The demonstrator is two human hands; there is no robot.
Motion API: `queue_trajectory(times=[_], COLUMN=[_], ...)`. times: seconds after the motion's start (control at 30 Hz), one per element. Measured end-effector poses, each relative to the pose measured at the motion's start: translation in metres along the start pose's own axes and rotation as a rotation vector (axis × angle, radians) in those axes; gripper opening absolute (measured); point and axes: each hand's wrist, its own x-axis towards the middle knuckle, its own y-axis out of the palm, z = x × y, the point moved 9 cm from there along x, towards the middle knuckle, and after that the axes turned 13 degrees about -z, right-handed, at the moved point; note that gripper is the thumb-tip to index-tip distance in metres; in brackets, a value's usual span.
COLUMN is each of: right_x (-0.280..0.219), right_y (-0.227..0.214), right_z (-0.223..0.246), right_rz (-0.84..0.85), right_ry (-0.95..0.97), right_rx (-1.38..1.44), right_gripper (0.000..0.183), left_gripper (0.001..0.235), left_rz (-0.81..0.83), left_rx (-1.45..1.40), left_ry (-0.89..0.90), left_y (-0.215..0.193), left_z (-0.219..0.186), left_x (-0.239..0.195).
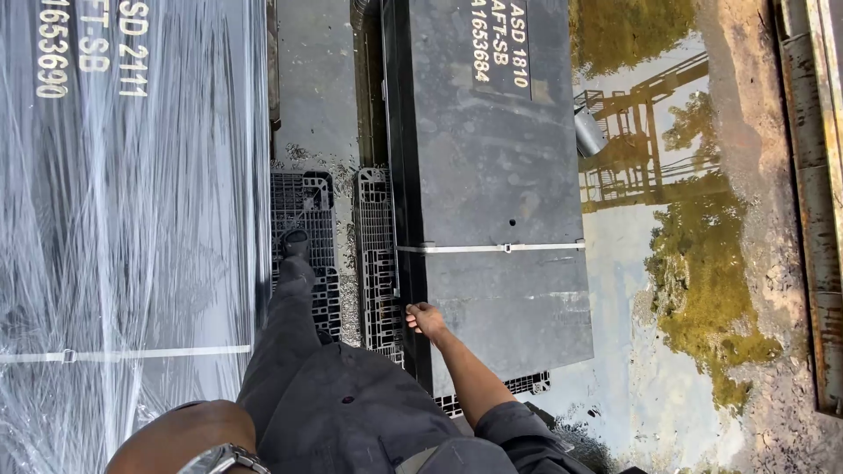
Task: Manually applying plastic stretch film to wrap and secure large metal slabs on pallets.
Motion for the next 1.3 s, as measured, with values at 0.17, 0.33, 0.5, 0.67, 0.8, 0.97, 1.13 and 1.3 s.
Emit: queue_trajectory(times=[0.17,0.33,0.5,0.67,0.8,0.97,1.13,1.3], right_x=[0.052,0.082,0.117,0.174,0.274,0.423,0.577,0.65], right_y=[0.016,0.002,-0.047,-0.075,-0.089,-0.105,-0.097,-0.077], right_z=[0.076,0.153,0.227,0.251,0.266,0.387,0.598,0.776], right_rz=[0.013,0.028,-0.083,-0.084,-0.055,-0.167,-0.514,-0.724], right_ry=[0.047,0.125,0.131,0.225,0.279,0.115,-0.514,-1.011], right_rx=[-0.019,-0.046,0.087,0.128,0.106,-0.089,-0.501,-0.487], right_gripper=[0.032,0.035,0.03,0.031,0.032,0.032,0.025,0.056], left_gripper=[0.014,0.02,0.035,0.045,0.05,0.071,0.094,0.111], left_rz=[-0.119,-0.434,-0.499,-0.323,-0.28,-0.334,-0.426,-0.321], left_rx=[0.03,0.279,0.963,1.131,1.264,1.602,1.744,1.791], left_ry=[0.06,-0.347,-0.91,-1.067,-1.188,-0.94,-0.496,-0.559], left_y=[0.219,0.097,-0.033,-0.063,-0.095,-0.133,-0.188,-0.249], left_z=[-0.192,-0.013,0.17,0.292,0.409,0.51,0.588,0.665], left_x=[0.463,0.548,0.525,0.558,0.608,0.761,0.954,1.048])
